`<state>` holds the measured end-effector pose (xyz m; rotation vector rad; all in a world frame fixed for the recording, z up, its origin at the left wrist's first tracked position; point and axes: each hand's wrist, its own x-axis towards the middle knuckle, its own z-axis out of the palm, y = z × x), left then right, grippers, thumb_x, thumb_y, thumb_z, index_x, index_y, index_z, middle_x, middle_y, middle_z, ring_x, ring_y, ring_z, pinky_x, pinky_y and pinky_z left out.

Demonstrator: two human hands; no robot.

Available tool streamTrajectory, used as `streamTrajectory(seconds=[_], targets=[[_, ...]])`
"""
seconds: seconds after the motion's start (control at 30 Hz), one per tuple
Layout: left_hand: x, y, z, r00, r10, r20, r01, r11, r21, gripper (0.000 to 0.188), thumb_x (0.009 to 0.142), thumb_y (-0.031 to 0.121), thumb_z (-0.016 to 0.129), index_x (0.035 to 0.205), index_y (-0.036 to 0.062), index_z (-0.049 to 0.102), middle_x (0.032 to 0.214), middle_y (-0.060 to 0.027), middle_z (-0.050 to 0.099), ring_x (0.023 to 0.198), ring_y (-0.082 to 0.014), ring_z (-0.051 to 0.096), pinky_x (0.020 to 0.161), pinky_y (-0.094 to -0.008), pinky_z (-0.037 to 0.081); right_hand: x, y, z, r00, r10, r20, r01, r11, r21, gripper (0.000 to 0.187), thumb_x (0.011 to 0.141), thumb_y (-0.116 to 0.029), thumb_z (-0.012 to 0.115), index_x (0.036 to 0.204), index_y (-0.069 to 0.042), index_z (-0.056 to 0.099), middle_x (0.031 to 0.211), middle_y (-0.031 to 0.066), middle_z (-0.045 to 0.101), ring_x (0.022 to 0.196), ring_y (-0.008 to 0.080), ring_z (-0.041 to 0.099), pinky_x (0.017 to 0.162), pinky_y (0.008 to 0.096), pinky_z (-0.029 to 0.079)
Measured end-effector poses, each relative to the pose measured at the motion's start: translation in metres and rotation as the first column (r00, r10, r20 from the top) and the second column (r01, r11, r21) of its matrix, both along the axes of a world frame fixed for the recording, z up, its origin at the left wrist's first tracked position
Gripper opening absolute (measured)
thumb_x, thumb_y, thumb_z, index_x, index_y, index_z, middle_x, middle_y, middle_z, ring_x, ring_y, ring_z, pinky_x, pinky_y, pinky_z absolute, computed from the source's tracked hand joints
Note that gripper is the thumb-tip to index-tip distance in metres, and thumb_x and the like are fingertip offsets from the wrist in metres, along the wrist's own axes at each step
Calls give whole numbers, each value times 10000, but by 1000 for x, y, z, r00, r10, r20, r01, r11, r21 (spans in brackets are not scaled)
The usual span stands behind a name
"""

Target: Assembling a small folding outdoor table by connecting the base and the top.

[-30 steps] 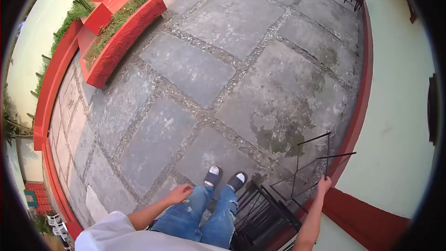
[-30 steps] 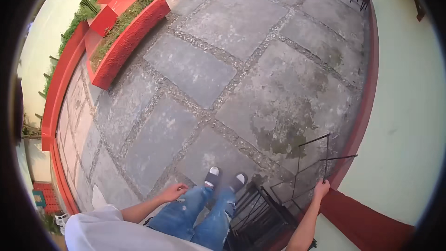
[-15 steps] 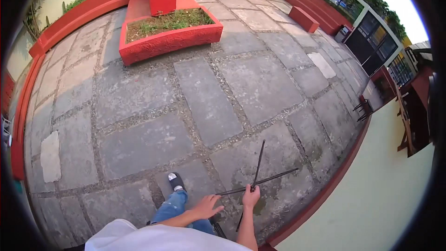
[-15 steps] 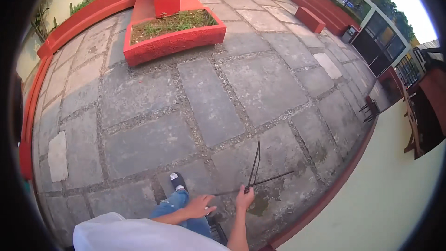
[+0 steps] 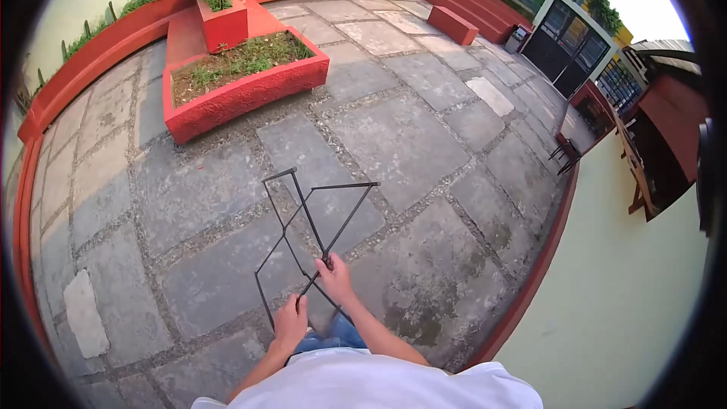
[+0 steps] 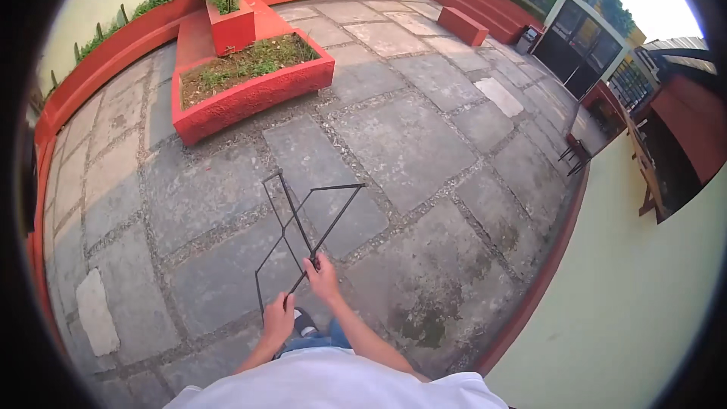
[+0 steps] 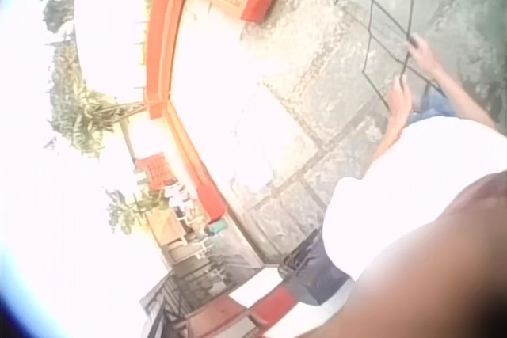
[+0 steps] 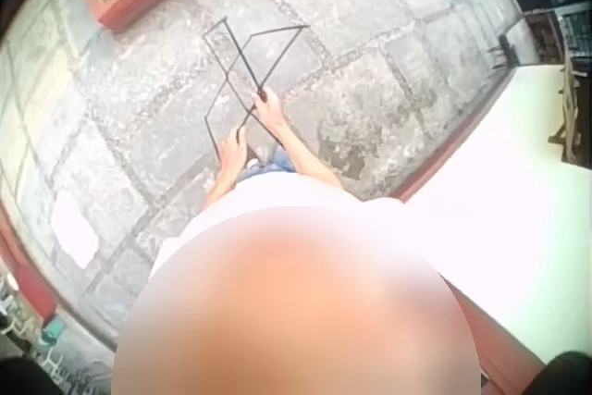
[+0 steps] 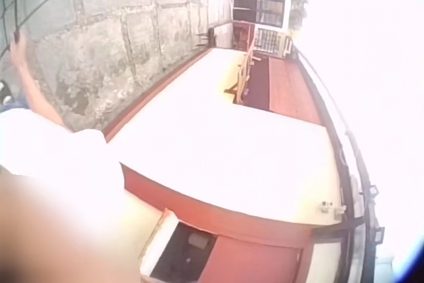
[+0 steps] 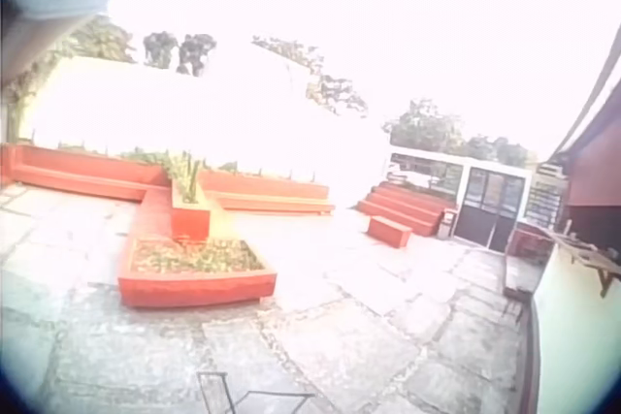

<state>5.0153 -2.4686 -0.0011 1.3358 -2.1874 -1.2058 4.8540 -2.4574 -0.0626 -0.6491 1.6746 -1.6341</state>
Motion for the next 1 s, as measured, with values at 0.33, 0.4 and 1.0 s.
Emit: streamTrajectory(seconds=[0.33,0.4,1.0], targets=[[1,-90,16,813,581,40,-570,808,-147,449,926,422,416,712,49,545,637,-178,565,658,-416,548,551,-487,398,-26,-88,1,722,639,-267,-616,768,172,342,961,-313,431,867,-15,573,561,-25,457,464,78,421,428,242,342],[7,-84,9,763,643,72,-633,765,-119,455,921,433,421,722,45,549,644,-184,563,670,-417,546,561,-491,395,-17,-107,2,761,649,-27,-631,748,205,329,960,-299,437,847,-25,578,544,-43,405,435,57,358,387,226,272],[39,-198,23,747,658,-96,-493,645,583,456,922,434,466,725,32,554,622,28,456,588,-104,387,528,-305,314,3,-221,38,654,727,-210,-692,687,222,366,944,-307,488,753,-15,600,546,-41,409,514,55,355,459,248,295]])
